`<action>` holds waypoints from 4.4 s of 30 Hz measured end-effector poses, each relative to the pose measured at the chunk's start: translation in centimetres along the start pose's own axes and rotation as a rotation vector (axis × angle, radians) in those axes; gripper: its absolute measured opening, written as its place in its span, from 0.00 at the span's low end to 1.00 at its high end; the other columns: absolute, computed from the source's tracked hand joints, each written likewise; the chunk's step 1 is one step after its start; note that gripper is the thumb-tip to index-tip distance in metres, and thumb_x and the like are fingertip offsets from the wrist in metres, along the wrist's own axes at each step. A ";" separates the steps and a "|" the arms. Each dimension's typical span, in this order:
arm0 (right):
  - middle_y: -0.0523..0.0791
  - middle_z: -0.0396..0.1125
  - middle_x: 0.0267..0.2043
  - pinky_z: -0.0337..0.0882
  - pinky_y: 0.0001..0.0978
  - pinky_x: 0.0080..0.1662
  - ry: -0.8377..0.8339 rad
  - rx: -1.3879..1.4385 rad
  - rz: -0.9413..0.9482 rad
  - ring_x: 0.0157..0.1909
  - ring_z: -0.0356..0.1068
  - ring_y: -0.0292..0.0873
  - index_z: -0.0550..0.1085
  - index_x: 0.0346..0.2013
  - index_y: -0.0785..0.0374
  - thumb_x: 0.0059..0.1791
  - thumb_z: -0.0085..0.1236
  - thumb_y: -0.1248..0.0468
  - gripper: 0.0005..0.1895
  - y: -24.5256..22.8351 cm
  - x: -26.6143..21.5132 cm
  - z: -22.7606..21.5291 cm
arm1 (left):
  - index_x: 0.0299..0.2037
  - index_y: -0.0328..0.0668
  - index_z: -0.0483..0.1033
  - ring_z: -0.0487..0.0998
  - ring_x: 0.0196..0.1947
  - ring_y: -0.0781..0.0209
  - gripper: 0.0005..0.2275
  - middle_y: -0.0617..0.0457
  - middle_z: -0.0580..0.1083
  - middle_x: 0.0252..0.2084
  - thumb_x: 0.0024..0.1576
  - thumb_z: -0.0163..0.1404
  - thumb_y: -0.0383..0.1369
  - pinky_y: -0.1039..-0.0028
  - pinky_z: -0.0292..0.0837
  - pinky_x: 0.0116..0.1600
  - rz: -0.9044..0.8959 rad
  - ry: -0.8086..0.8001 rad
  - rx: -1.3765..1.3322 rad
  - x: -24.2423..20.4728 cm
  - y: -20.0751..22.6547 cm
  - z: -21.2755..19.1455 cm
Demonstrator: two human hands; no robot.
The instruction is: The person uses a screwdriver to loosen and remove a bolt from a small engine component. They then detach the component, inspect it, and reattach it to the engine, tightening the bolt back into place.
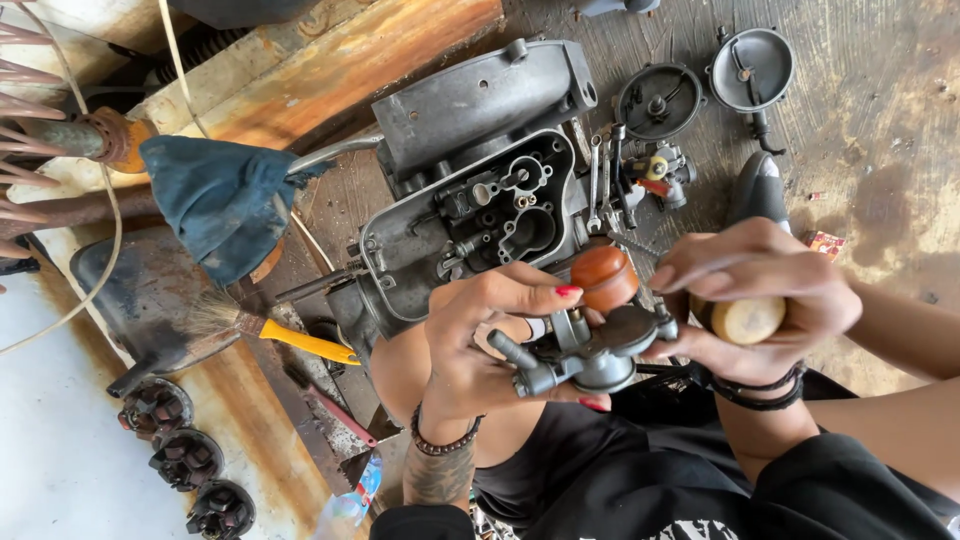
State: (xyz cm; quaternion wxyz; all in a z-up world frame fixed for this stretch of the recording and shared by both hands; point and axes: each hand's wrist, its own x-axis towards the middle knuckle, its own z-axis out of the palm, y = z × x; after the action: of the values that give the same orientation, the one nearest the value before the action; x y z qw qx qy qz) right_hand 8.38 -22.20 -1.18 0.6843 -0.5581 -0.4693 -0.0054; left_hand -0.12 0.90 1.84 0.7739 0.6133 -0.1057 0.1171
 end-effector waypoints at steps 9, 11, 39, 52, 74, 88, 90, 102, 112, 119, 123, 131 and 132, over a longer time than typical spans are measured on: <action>0.50 0.73 0.34 0.79 0.33 0.42 0.209 -0.137 0.346 0.34 0.76 0.46 0.74 0.30 0.65 0.42 0.69 0.63 0.12 2.8 1.9 0.7 | 0.56 0.43 0.71 0.83 0.50 0.63 0.30 0.53 0.76 0.56 0.46 0.67 0.46 0.77 0.83 0.53 -0.264 0.083 0.246 1.4 -0.1 -0.2; 0.48 0.72 0.38 0.71 0.27 0.45 0.244 0.054 0.528 0.39 0.70 0.40 0.75 0.35 0.65 0.46 0.68 0.64 0.11 3.9 2.3 0.3 | 0.64 0.43 0.67 0.78 0.50 0.64 0.32 0.53 0.75 0.52 0.51 0.66 0.43 0.73 0.85 0.53 -0.361 0.086 0.053 1.8 0.1 -0.4; 0.45 0.61 0.22 0.56 0.19 0.21 0.054 0.550 1.174 0.22 0.59 0.31 0.73 0.30 0.62 0.50 0.63 0.65 0.07 6.7 3.7 -4.6 | 0.79 0.57 0.42 0.81 0.42 0.61 0.40 0.23 0.65 0.68 0.60 0.55 0.35 0.80 0.83 0.41 -0.679 0.142 -0.619 1.7 -0.6 0.0; 0.37 0.56 0.19 0.67 0.26 0.37 0.211 1.022 0.920 0.24 0.55 0.30 0.75 0.32 0.61 0.50 0.63 0.63 0.06 3.4 1.6 -0.6 | 0.79 0.51 0.38 0.81 0.46 0.58 0.45 0.26 0.66 0.71 0.56 0.59 0.35 0.82 0.81 0.43 -0.460 0.133 -0.257 0.5 5.9 5.1; 0.39 0.66 0.24 0.67 0.21 0.30 0.211 0.667 0.944 0.23 0.62 0.29 0.77 0.34 0.58 0.53 0.62 0.66 0.03 2.1 1.9 -2.2 | 0.69 0.49 0.56 0.78 0.63 0.53 0.34 0.40 0.73 0.62 0.61 0.53 0.58 0.58 0.80 0.69 -0.254 -0.053 0.402 2.9 4.0 0.5; 0.41 0.66 0.21 0.62 0.16 0.21 -0.071 0.242 1.139 0.21 0.64 0.29 0.77 0.30 0.62 0.48 0.71 0.64 0.09 8.4 5.2 -0.3 | 0.51 0.44 0.72 0.88 0.37 0.59 0.15 0.47 0.78 0.45 0.57 0.58 0.36 0.80 0.86 0.40 -0.624 -0.003 0.493 3.3 -0.7 -3.2; 0.42 0.68 0.24 0.64 0.15 0.24 -0.092 0.242 1.128 0.22 0.64 0.30 0.77 0.31 0.63 0.48 0.71 0.65 0.08 9.0 5.1 -0.2 | 0.49 0.41 0.73 0.87 0.36 0.60 0.13 0.47 0.78 0.43 0.57 0.59 0.33 0.80 0.86 0.39 -0.567 -0.013 0.514 2.9 -1.3 -3.5; 0.42 0.67 0.22 0.60 0.16 0.20 -0.100 0.185 1.137 0.20 0.62 0.28 0.78 0.33 0.64 0.47 0.73 0.62 0.10 9.8 4.6 -0.4 | 0.42 0.44 0.82 0.78 0.37 0.54 0.12 0.54 0.82 0.38 0.58 0.61 0.43 0.65 0.69 0.42 -0.159 -0.175 1.234 2.6 -0.1 -2.0; 0.41 0.72 0.26 0.73 0.14 0.27 -0.149 0.072 0.988 0.23 0.67 0.29 0.81 0.33 0.60 0.47 0.73 0.65 0.06 11.0 3.9 0.4 | 0.40 0.41 0.83 0.78 0.38 0.50 0.10 0.54 0.80 0.38 0.60 0.61 0.40 0.64 0.66 0.41 -0.158 -0.237 1.350 1.9 0.4 -1.6; 0.33 0.73 0.26 0.65 0.27 0.34 -0.249 -0.281 0.675 0.29 0.69 0.29 0.82 0.30 0.48 0.43 0.74 0.54 0.07 14.0 2.4 0.7 | 0.40 0.39 0.81 0.74 0.35 0.47 0.09 0.51 0.77 0.37 0.61 0.63 0.37 0.60 0.65 0.38 -0.129 -0.311 1.457 1.8 0.4 -1.7; 0.34 0.76 0.27 0.66 0.30 0.36 -0.157 -0.322 0.494 0.30 0.72 0.32 0.83 0.28 0.49 0.40 0.78 0.55 0.09 14.2 2.2 1.2 | 0.41 0.37 0.82 0.74 0.29 0.52 0.08 0.51 0.74 0.36 0.58 0.66 0.32 0.64 0.65 0.34 -0.182 -0.251 1.435 1.3 0.3 -1.3; 0.32 0.72 0.24 0.65 0.34 0.32 -0.270 -0.373 0.678 0.29 0.69 0.34 0.80 0.25 0.45 0.39 0.73 0.52 0.08 15.0 2.7 1.4 | 0.41 0.38 0.83 0.70 0.25 0.52 0.09 0.52 0.73 0.36 0.58 0.67 0.33 0.61 0.62 0.33 -0.185 -0.266 1.485 1.4 0.1 -1.3; 0.32 0.72 0.24 0.65 0.34 0.32 -0.268 -0.370 0.681 0.29 0.69 0.34 0.80 0.25 0.45 0.39 0.73 0.52 0.08 15.1 2.9 1.6 | 0.41 0.38 0.83 0.70 0.25 0.52 0.09 0.52 0.73 0.36 0.58 0.67 0.33 0.61 0.62 0.33 -0.188 -0.271 1.485 1.4 0.2 -1.3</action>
State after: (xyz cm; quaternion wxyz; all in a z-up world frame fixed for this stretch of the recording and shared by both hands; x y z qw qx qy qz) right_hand 17.03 -13.82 -10.88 0.4680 -0.7910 -0.3336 0.2100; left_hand 1.21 2.27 2.16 0.1450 0.9885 -0.0403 0.0148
